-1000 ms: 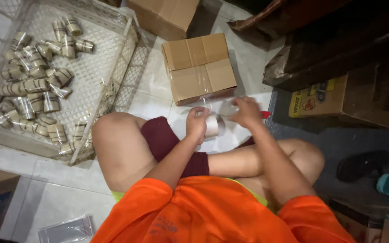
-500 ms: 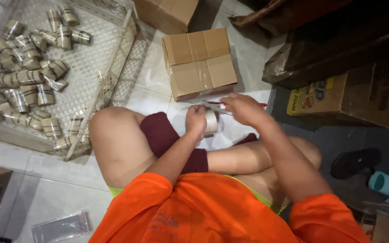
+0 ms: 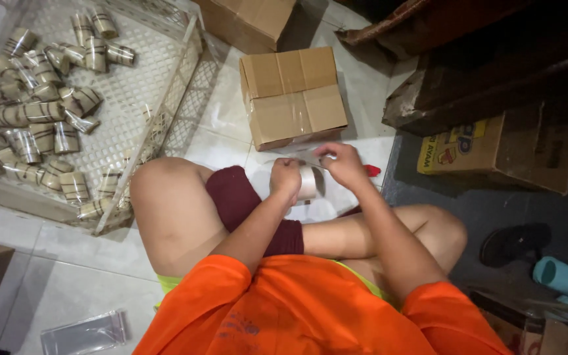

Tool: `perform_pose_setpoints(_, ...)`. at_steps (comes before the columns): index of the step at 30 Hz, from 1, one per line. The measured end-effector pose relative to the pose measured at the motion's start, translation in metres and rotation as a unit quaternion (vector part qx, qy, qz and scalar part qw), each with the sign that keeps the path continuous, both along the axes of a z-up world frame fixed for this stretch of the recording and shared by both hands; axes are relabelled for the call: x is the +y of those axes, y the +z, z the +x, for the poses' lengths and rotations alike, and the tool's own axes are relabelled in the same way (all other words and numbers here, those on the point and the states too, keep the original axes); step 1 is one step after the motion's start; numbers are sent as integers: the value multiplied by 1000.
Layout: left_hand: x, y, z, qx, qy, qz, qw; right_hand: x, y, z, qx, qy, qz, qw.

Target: Packing small wrapped items into a cardboard box and sealing it with tape

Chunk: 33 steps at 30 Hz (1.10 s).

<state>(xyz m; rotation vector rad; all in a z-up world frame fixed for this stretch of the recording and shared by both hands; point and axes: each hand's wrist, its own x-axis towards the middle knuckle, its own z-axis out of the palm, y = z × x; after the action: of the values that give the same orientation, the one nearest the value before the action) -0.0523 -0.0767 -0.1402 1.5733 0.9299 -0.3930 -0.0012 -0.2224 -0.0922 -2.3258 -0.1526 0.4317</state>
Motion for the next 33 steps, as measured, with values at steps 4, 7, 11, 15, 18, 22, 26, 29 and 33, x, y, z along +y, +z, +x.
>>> perform_pose_setpoints(4, 6, 11, 3, -11, -19, 10, 1000, 63, -10, 6, 154, -196, 335, 909)
perform_pose_setpoints(7, -3, -12, -10, 1, -47, 36, 998, 69, -15, 0, 174, -224, 318, 905)
perform_pose_setpoints(11, 31, 78, -31, -46, -88, 2, 995, 40, -11, -4, 245, -220, 322, 888)
perform_pose_setpoints(15, 56, 150, -47, -131, -152, -4, 980, 25, 53, -31, 234, -154, 332, 901)
perform_pose_setpoints(18, 67, 170, -56, -158, -191, 15, 969, 26, 83, -50, 142, -115, 351, 918)
perform_pose_setpoints(22, 76, 196, -64, -155, -241, 43, 957, 28, 99, -59, 70, -111, 328, 936)
perform_pose_setpoints(26, 84, 215, -76, -184, -255, 48, 948, 31, 106, -69, 78, -97, 342, 931)
perform_pose_setpoints(29, 89, 219, -83, -209, -269, 58, 938, 36, 104, -79, 99, -85, 403, 906)
perform_pose_setpoints(33, 94, 219, -85, -215, -278, 69, 934, 47, 124, -89, 119, -71, 474, 870)
